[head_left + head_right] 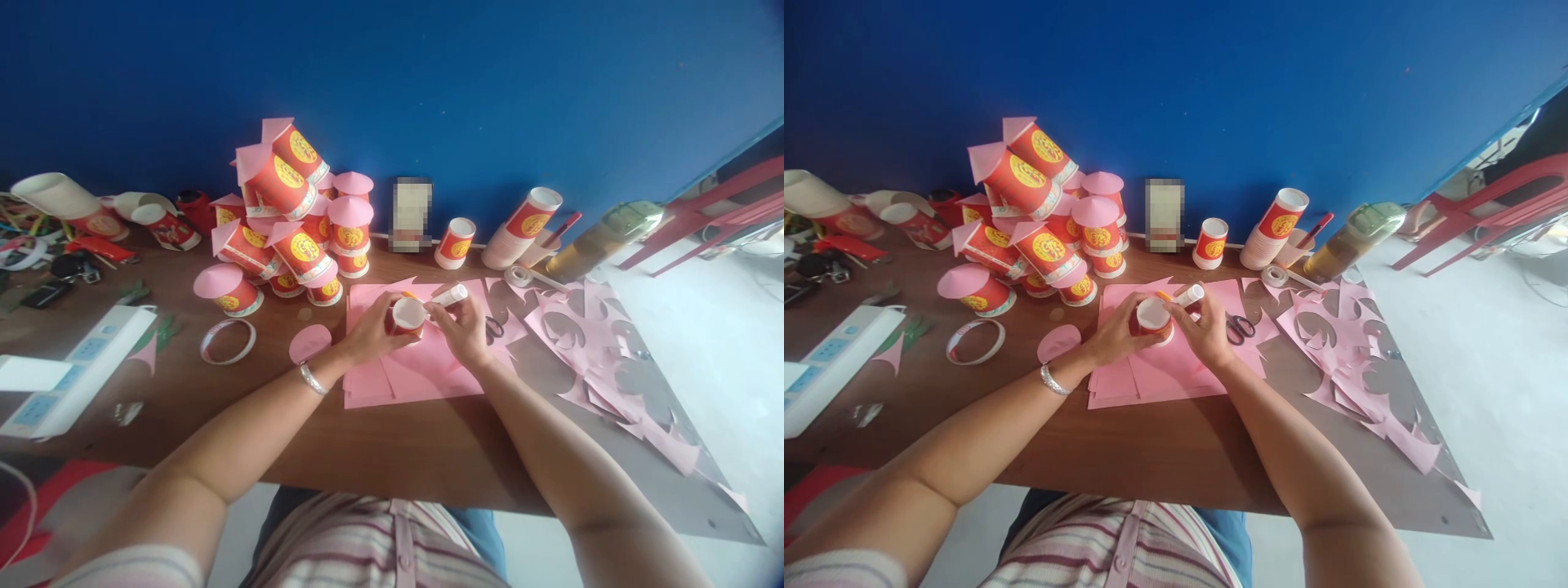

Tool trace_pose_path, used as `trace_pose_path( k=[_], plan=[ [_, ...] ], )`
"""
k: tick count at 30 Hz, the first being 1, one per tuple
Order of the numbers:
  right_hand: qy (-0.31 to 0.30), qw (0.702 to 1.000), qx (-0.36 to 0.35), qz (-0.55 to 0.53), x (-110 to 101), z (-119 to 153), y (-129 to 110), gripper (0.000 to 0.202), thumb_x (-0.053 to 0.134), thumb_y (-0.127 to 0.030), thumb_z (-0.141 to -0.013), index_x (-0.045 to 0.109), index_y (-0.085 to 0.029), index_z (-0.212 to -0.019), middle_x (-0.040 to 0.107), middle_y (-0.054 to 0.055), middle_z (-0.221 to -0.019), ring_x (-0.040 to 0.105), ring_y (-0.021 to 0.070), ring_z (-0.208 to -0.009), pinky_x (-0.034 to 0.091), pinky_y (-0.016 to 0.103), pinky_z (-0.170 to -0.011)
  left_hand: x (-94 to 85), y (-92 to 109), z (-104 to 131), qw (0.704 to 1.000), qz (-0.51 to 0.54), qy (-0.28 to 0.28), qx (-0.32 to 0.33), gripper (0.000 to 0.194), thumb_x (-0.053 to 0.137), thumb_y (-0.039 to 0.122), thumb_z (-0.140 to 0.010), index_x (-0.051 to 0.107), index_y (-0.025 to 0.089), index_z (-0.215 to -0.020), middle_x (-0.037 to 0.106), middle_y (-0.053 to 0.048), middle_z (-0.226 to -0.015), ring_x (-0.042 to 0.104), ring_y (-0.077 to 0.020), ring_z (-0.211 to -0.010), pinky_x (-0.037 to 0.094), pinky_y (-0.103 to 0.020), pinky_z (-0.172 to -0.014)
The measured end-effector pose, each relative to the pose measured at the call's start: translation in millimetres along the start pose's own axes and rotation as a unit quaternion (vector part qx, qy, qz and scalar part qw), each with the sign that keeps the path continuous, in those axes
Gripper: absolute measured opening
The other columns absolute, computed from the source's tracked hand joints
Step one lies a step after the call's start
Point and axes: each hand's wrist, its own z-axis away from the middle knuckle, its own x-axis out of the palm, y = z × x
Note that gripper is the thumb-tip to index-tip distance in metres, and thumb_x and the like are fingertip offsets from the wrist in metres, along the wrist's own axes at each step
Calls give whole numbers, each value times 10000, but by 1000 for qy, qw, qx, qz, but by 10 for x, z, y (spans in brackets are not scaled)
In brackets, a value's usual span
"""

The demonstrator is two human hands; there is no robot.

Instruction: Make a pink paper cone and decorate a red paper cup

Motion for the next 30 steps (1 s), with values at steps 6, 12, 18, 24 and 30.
trace_pose_path(
  k=[6, 12, 18, 24, 30],
  plan=[
    [8, 1000, 7, 12, -9, -14, 7, 245, 716, -446, -865, 618, -221, -865, 662, 2, -804, 593, 148, -678, 509, 299, -643, -5, 6, -1, 1000, -5, 2, 6, 567, 843, 404, -778, 541, 195, -1212, 662, -121, -1254, 650, -279, -1136, 527, -454, -980],
    [13, 999, 34, -5, 1, -44, 43, 270, 742, -457, -830, 624, -214, -825, 655, -8, -732, 585, 145, -640, 489, 296, -622, -7, -8, -2, 1000, -4, -1, 31, 559, 827, 393, -814, 553, 200, -1262, 665, -123, -1266, 648, -274, -1176, 528, -448, -1026],
    [48, 993, 81, -78, -22, -117, 151, 392, 772, -568, -800, 607, -213, -787, 631, -24, -626, 565, 133, -554, 463, 274, -546, -62, 25, 3, 997, 21, -27, 65, 530, 760, 304, -860, 544, 179, -1327, 635, -161, -1334, 626, -300, -1260, 506, -501, -1100],
    [69, 984, 115, -113, -57, -166, 257, 452, 770, -621, -796, 586, -213, -730, 591, -44, -561, 539, 110, -506, 473, 257, -534, -87, 64, 24, 996, 60, -54, 40, 584, 744, 269, -847, 494, 183, -1368, 628, -173, -1365, 626, -332, -1280, 532, -528, -1079],
    [60, 984, 96, -138, -39, -153, 179, 450, 790, -620, -777, 588, -218, -757, 587, -48, -599, 545, 108, -514, 479, 256, -526, -37, 30, 11, 996, 59, -40, 58, 561, 795, 279, -817, 532, 189, -1305, 671, -146, -1296, 653, -309, -1230, 539, -502, -1074]
  ],
)
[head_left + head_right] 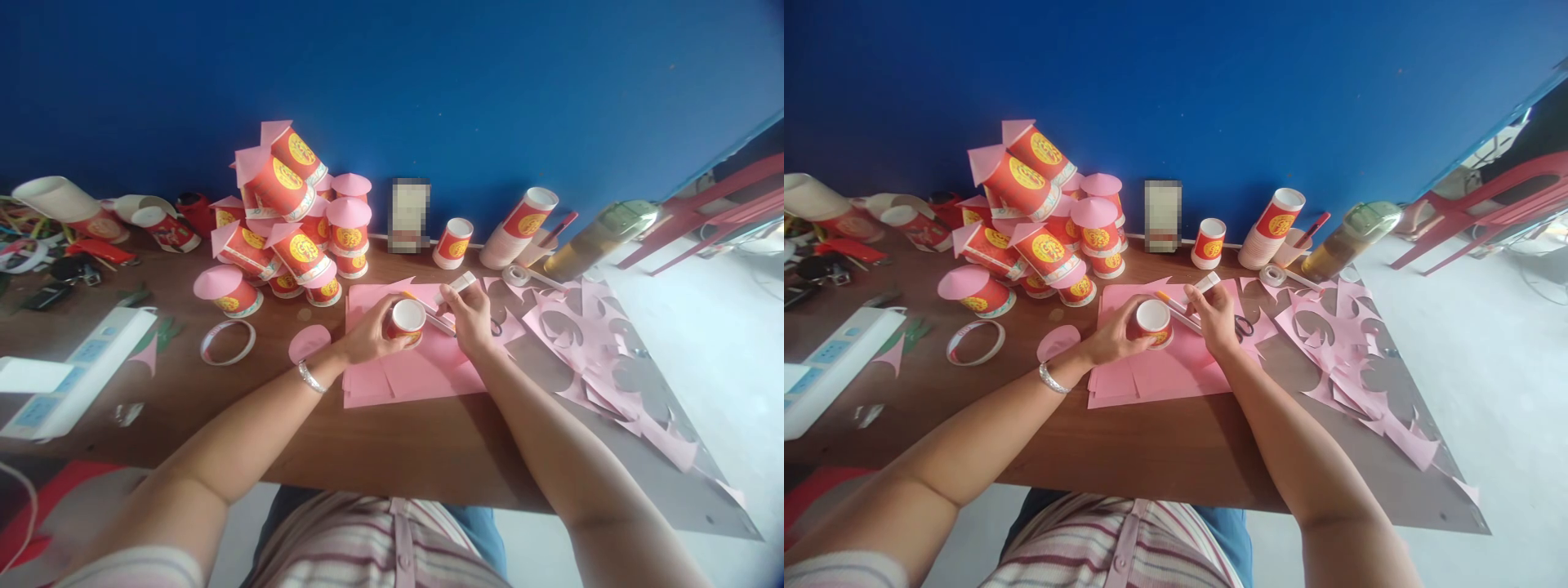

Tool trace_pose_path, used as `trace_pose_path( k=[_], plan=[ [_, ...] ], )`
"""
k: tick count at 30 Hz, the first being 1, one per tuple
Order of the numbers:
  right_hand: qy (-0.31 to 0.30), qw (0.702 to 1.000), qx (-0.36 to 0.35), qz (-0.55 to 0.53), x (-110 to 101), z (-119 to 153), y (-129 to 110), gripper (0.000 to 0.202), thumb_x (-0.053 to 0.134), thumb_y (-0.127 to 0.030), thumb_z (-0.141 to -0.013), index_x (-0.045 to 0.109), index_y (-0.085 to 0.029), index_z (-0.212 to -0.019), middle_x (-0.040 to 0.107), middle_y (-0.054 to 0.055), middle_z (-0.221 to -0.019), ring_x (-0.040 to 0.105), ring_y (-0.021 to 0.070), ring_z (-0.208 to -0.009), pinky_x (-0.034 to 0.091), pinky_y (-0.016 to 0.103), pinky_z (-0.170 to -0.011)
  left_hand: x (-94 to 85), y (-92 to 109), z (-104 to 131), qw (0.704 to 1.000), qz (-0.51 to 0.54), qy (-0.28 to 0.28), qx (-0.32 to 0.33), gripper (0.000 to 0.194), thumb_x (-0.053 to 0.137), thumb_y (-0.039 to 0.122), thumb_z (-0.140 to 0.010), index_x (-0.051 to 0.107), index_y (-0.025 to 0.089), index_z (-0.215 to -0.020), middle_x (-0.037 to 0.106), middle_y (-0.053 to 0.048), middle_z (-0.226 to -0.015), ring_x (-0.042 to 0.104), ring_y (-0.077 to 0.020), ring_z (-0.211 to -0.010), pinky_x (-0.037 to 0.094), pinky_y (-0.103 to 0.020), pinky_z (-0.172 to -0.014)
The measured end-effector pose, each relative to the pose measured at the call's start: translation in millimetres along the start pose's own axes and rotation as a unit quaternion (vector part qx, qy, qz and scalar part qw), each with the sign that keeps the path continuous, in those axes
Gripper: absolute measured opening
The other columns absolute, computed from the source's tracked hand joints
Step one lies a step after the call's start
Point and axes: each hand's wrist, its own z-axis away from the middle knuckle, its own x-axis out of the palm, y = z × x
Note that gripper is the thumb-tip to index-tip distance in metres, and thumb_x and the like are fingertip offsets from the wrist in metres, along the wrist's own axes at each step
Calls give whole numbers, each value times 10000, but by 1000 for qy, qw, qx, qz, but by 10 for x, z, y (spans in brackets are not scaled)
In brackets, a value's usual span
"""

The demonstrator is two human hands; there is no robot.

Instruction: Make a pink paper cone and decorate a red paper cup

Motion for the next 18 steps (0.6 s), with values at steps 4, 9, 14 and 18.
trace_pose_path(
  k=[4, 9, 14, 18],
  plan=[
    [-31, 999, -38, 12, 57, 74, -105, 428, 786, -610, -793, 607, -221, -791, 612, -35, -651, 563, 116, -545, 504, 270, -551, 0, -25, -6, 1000, -16, -4, -4, 583, 796, 286, -820, 514, 184, -1320, 656, -153, -1321, 648, -292, -1238, 528, -484, -1090],
    [-50, 994, -69, 64, 90, 127, -117, 417, 760, -612, -818, 615, -221, -828, 632, -18, -720, 573, 128, -603, 496, 278, -568, -6, 8, -11, 999, -27, -12, -27, 570, 803, 312, -817, 528, 179, -1298, 662, -151, -1309, 662, -284, -1200, 544, -467, -1058],
    [-52, 989, -76, 113, 80, 110, -111, 359, 764, -552, -830, 610, -229, -844, 643, -19, -736, 580, 139, -623, 491, 289, -589, -9, 31, -16, 999, -27, -15, -31, 606, 818, 336, -805, 531, 175, -1314, 658, -161, -1328, 664, -295, -1208, 554, -466, -1051],
    [-48, 990, -65, 116, 77, 94, -106, 337, 757, -532, -836, 612, -227, -843, 646, -15, -742, 583, 144, -635, 490, 290, -593, -6, 9, -17, 999, -22, -13, -22, 589, 811, 329, -815, 535, 169, -1310, 659, -164, -1321, 660, -288, -1216, 549, -463, -1068]
  ],
)
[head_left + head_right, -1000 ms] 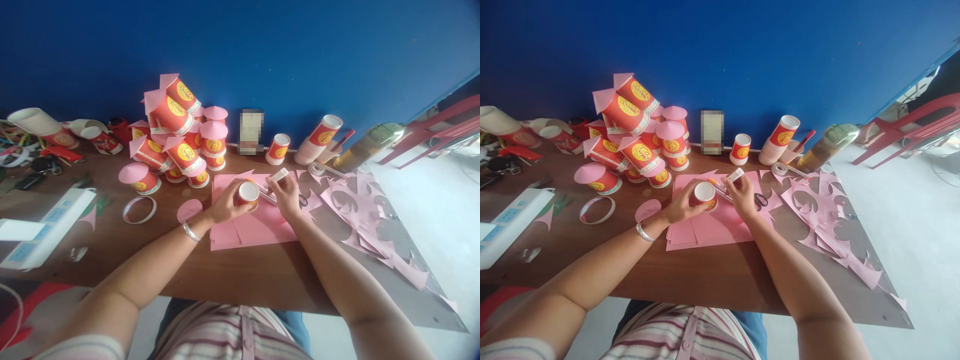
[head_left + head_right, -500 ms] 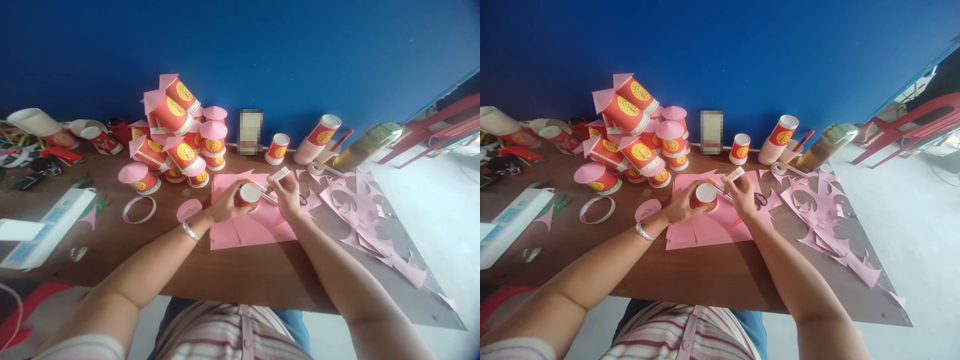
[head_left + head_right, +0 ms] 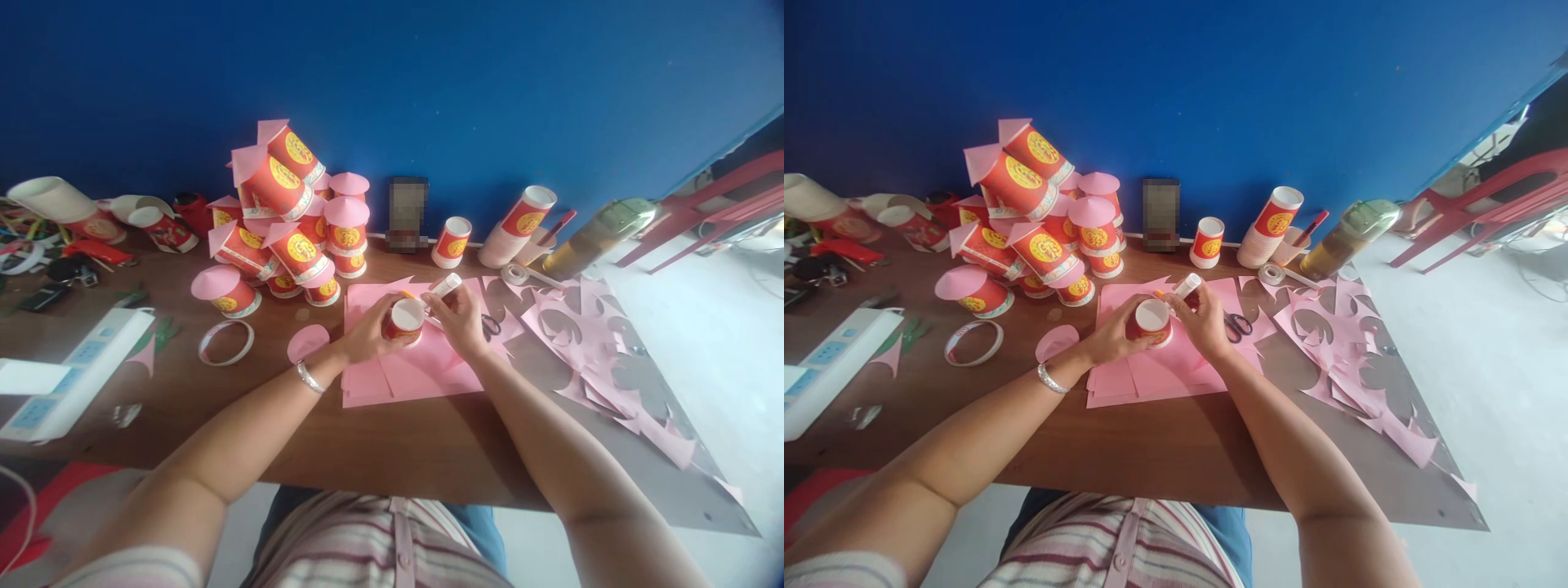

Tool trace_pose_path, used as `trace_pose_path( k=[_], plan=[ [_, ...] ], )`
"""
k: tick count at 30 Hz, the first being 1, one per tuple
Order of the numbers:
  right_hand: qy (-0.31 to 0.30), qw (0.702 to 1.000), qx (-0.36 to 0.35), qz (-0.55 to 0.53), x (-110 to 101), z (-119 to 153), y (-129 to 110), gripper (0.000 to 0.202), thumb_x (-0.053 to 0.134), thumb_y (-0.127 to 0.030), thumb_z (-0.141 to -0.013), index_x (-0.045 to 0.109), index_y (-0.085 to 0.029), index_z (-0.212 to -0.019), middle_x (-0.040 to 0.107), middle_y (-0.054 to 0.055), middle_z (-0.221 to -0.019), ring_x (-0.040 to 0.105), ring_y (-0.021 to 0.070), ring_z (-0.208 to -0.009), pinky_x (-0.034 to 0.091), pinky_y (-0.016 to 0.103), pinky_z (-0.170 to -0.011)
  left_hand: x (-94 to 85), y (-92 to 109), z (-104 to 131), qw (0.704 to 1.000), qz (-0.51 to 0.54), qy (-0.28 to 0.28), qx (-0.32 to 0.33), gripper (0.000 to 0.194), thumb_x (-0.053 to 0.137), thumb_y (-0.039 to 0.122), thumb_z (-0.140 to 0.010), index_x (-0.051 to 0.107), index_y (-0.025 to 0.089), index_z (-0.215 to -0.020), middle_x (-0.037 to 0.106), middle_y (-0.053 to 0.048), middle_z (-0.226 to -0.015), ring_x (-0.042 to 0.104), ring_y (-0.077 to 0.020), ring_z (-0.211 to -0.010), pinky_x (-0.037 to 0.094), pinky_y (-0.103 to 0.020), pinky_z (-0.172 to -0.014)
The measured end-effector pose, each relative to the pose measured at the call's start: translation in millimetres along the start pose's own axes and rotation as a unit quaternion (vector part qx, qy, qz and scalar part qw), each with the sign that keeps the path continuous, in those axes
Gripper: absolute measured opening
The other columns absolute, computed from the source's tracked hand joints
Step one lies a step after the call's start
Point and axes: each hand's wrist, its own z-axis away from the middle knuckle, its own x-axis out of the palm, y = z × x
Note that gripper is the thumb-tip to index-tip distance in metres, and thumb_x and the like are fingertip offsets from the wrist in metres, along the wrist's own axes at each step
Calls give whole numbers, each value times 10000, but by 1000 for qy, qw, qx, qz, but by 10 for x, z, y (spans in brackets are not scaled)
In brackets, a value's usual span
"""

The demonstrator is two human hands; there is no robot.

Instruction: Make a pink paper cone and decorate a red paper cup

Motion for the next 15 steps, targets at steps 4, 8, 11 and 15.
trace_pose_path(
  k=[4, 8, 11, 15],
  plan=[
    [-7, 1000, 13, -6, -3, -2, 16, 317, 749, -511, -837, 619, -222, -861, 636, -21, -731, 580, 142, -632, 485, 287, -596, 6, -33, 0, 1000, -4, 2, 14, 596, 818, 319, -809, 535, 173, -1312, 655, -170, -1333, 655, -298, -1231, 541, -481, -1075],
    [-1, 1000, 19, 14, -12, 3, 21, 305, 753, -495, -829, 613, -225, -828, 627, -24, -707, 571, 146, -629, 469, 287, -590, 7, -35, 0, 1000, -1, 9, 20, 582, 805, 303, -815, 528, 176, -1311, 653, -172, -1332, 649, -303, -1243, 533, -492, -1083],
    [18, 1000, 11, 7, -14, 4, 1, 307, 757, -501, -832, 607, -234, -819, 625, -20, -718, 571, 151, -633, 481, 293, -590, 4, -13, -1, 1000, 3, 3, 14, 576, 803, 295, -813, 531, 172, -1305, 662, -168, -1313, 664, -296, -1212, 548, -477, -1064],
    [11, 1000, 1, -6, 0, 10, -59, 322, 764, -526, -832, 625, -236, -850, 640, -13, -748, 581, 153, -652, 502, 293, -607, 3, 14, 0, 1000, -4, 2, -3, 582, 810, 330, -811, 532, 184, -1301, 670, -154, -1307, 673, -289, -1190, 560, -468, -1048]
  ],
)
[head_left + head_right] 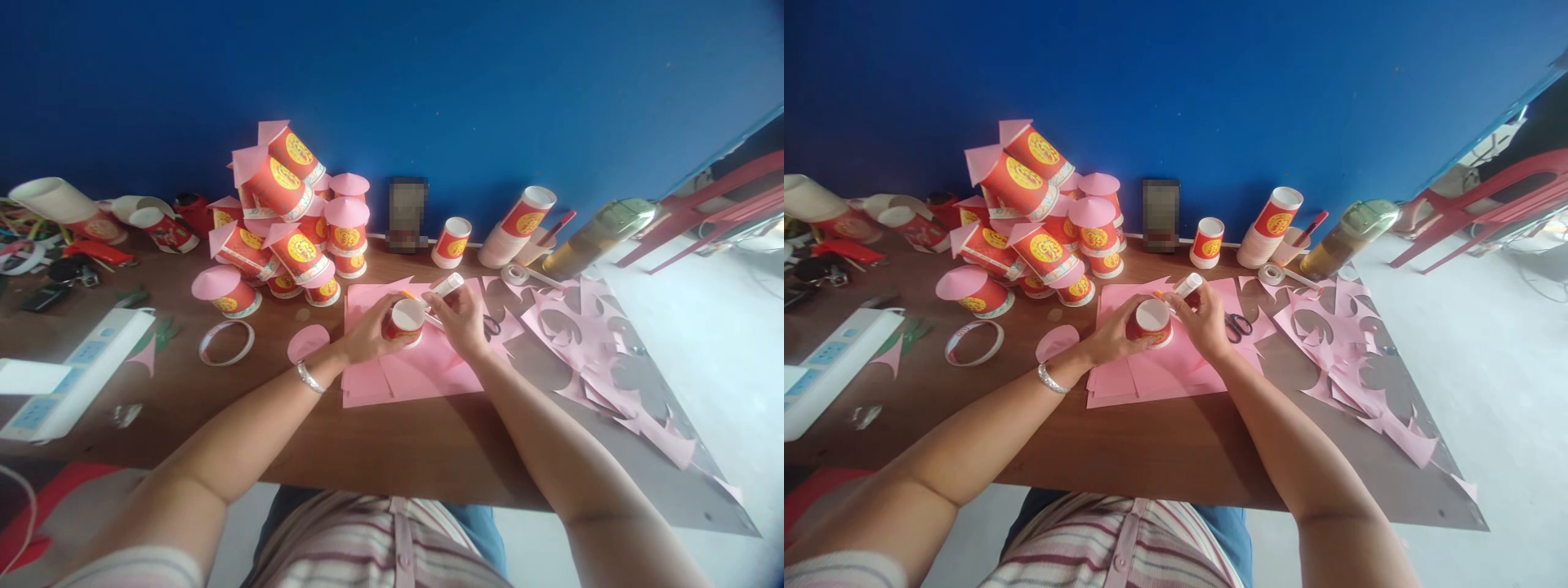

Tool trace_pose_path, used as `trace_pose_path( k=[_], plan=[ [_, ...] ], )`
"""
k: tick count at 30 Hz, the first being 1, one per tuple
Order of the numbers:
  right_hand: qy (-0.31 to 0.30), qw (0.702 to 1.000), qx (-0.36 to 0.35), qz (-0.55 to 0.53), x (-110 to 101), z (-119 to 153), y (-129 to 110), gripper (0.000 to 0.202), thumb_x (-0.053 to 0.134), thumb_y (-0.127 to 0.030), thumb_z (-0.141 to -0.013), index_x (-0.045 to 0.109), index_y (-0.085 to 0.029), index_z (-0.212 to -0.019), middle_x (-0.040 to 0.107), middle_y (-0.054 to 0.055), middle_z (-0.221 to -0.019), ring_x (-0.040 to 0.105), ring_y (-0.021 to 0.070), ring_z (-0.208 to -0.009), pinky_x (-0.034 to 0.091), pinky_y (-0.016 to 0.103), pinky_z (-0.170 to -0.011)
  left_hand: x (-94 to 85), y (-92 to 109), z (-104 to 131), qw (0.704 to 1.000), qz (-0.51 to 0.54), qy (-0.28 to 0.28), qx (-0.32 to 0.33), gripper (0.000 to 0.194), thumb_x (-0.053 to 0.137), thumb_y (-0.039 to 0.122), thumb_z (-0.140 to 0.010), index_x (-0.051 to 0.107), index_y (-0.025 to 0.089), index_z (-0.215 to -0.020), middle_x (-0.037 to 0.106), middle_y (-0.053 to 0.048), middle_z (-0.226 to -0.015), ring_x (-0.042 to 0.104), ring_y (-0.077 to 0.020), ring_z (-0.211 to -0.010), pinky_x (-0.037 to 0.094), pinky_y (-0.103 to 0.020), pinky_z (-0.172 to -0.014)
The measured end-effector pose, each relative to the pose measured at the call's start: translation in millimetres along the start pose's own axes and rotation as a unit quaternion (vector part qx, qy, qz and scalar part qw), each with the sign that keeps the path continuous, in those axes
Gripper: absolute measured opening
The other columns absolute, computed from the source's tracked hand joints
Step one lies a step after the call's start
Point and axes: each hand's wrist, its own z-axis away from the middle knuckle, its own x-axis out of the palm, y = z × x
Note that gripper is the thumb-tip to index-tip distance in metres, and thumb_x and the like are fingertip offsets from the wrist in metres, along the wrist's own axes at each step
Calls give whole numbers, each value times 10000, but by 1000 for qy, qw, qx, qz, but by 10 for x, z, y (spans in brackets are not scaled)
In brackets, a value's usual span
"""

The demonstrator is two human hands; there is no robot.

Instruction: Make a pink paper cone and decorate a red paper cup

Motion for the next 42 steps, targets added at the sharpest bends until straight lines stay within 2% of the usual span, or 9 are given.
trace_pose_path(
  k=[5, 10, 17, 23, 32, 37, 42],
  plan=[
    [-14, 1000, 10, 9, 16, 0, -22, 308, 774, -506, -824, 645, -235, -889, 648, -12, -751, 582, 153, -659, 497, 289, -611, 2, 7, 0, 1000, -2, 2, -8, 582, 816, 349, -805, 531, 187, -1285, 672, -150, -1308, 673, -281, -1188, 566, -448, -1049],
    [-12, 1000, 9, 26, 12, -24, 66, 251, 757, -446, -835, 650, -225, -885, 646, -26, -732, 571, 143, -641, 464, 279, -601, -3, -11, -4, 1000, 6, -2, 8, 573, 801, 309, -809, 532, 169, -1296, 664, -166, -1325, 662, -291, -1221, 546, -454, -1075],
    [14, 1000, 5, -3, -2, -30, 91, 313, 778, -501, -829, 609, -237, -821, 628, -18, -726, 573, 156, -637, 488, 297, -588, 0, -6, -7, 1000, 2, -1, 11, 585, 816, 276, -792, 531, 174, -1293, 681, -166, -1288, 674, -301, -1188, 547, -487, -1054],
    [-20, 1000, -12, -1, 38, -4, 5, 285, 761, -491, -848, 661, -234, -920, 660, -9, -787, 589, 151, -668, 502, 294, -622, 4, 15, -10, 1000, 11, 0, -4, 554, 809, 303, -805, 543, 177, -1274, 688, -158, -1282, 686, -291, -1158, 570, -475, -1020],
    [-13, 1000, -3, 17, 12, -29, 43, 239, 744, -449, -857, 662, -232, -917, 657, -18, -767, 578, 144, -653, 471, 281, -608, 0, 12, -6, 1000, 10, 1, 2, 572, 815, 318, -797, 554, 173, -1285, 677, -167, -1311, 672, -304, -1197, 551, -482, -1055],
    [-15, 1000, 13, 23, 4, -19, 68, 280, 761, -472, -824, 619, -230, -833, 619, -27, -697, 556, 146, -621, 444, 284, -581, 5, 3, -6, 1000, 7, 5, 4, 580, 822, 324, -797, 556, 179, -1292, 684, -163, -1294, 661, -313, -1219, 537, -498, -1077],
    [2, 1000, -4, -1, 15, 4, 48, 295, 762, -496, -833, 626, -235, -856, 646, -15, -758, 575, 150, -657, 485, 290, -613, 3, 4, -2, 1000, 19, -2, -5, 586, 834, 325, -791, 555, 182, -1287, 685, -150, -1280, 673, -296, -1181, 559, -465, -1038]
  ],
)
